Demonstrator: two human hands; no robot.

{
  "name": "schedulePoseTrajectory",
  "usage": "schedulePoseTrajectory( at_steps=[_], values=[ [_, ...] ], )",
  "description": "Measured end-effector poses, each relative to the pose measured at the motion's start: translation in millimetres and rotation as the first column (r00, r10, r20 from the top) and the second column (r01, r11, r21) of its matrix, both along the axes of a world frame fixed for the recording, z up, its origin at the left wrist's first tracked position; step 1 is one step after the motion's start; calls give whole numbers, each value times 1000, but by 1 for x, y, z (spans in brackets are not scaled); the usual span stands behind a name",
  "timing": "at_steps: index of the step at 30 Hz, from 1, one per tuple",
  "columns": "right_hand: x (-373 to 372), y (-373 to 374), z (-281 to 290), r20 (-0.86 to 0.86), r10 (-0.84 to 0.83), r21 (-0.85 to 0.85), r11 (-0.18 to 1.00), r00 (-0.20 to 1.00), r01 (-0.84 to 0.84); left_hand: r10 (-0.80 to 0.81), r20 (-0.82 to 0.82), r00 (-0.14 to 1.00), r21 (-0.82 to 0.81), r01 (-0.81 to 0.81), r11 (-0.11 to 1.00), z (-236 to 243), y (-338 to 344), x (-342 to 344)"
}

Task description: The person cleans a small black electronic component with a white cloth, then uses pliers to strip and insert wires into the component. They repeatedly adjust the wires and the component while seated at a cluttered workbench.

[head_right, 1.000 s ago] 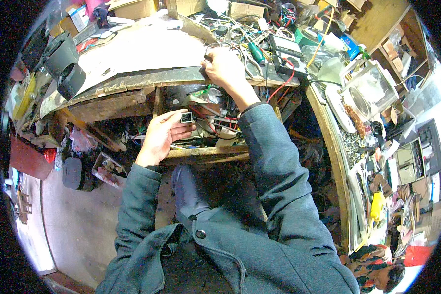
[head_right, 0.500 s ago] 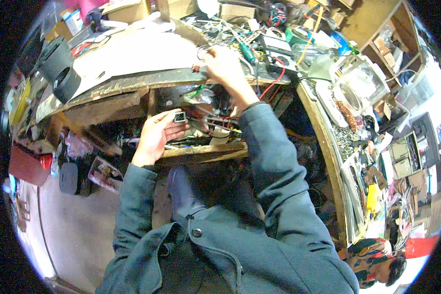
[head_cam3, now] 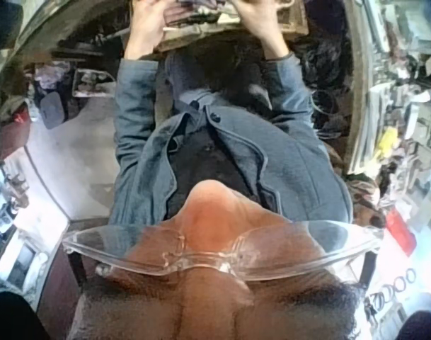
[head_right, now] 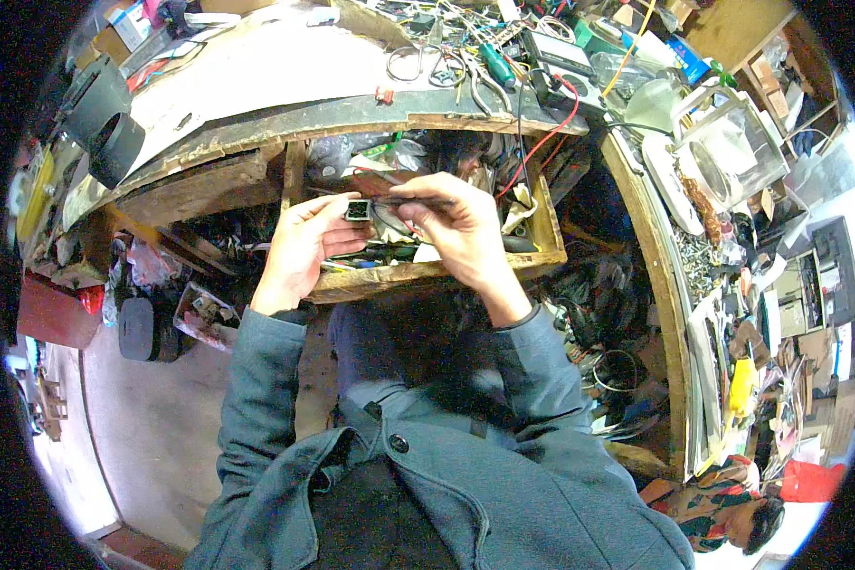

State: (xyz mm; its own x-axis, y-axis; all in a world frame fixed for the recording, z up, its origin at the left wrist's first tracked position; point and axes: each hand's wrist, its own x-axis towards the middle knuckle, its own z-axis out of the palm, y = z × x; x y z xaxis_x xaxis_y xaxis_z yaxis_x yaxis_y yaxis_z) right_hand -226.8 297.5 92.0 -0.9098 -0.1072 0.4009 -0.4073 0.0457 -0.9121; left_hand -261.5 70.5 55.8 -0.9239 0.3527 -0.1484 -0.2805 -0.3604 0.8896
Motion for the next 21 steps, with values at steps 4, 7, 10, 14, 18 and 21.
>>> schedulePoseTrajectory(
  at_steps=[4, 7, 10, 14, 18, 21],
  values=[
    [-2, -10, -18, -80, -30, 118, 992, 996, 39, -11, -13, 1000, -14, 11, 1000, 1, 0, 1],
    [-5, -13, -16, -236, -56, 248, 962, 970, 116, -24, -26, 999, -22, 24, 999, -1, 1, 1],
    [-4, -15, -14, -296, -54, 316, 936, 954, 152, -29, -16, 999, -10, 28, 1000, -3, 1, 0],
    [-3, -17, -12, -340, -53, 372, 910, 939, 186, -45, -7, 999, -11, 45, 999, 0, 1, 1],
    [-4, -16, -14, -360, -38, 396, 898, 932, 189, -42, -1, 999, -22, 42, 999, 1, 1, 2],
    [-6, -15, -16, -310, -46, 367, 916, 950, 164, -45, -15, 999, -41, 44, 998, 1, 2, 2]
  ],
)
